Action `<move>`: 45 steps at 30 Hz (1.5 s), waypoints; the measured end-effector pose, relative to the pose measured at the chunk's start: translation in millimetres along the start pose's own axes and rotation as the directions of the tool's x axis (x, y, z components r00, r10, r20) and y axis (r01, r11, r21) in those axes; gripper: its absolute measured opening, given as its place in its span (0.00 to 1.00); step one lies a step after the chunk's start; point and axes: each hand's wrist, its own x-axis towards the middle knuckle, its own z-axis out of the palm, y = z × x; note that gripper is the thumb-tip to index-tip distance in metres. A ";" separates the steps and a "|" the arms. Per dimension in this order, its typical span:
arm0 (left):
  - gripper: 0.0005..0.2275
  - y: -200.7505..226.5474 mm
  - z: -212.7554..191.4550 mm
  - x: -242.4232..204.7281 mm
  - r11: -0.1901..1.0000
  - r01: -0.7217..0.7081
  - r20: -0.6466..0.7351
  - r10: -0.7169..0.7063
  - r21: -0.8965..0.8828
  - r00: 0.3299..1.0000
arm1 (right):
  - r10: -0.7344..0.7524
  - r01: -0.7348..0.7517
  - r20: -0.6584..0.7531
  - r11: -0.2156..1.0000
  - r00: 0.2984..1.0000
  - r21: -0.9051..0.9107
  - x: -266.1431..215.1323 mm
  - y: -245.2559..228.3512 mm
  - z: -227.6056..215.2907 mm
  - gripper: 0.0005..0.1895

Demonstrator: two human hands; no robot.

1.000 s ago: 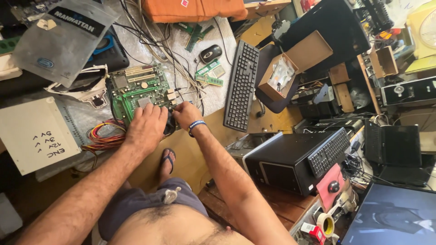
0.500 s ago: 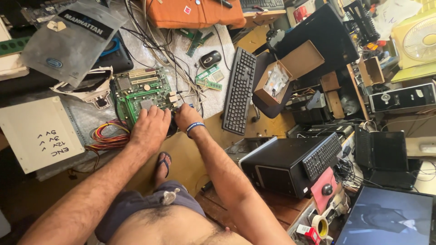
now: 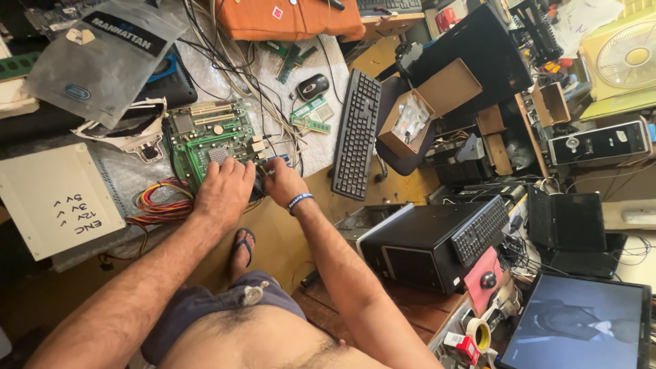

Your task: Connecting power supply cables to a motherboard and organizing components on a workbench

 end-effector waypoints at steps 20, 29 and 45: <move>0.46 -4.1 -12.1 -1.1 0.997 0.076 0.275 -0.071 -0.009 0.959 | -0.204 0.177 -0.016 0.882 0.979 -0.436 25.0 -14.6 -11.6 0.13; 0.47 -1.0 8.1 -4.2 0.993 0.113 0.302 -0.104 -0.014 0.948 | -0.317 0.277 -0.019 0.854 0.948 -0.440 30.8 -1.5 -8.7 0.13; 0.46 4.4 11.2 -3.0 0.991 0.125 0.286 -0.135 0.050 0.949 | -0.438 0.387 -0.004 0.798 0.899 -0.463 42.3 8.2 -5.9 0.11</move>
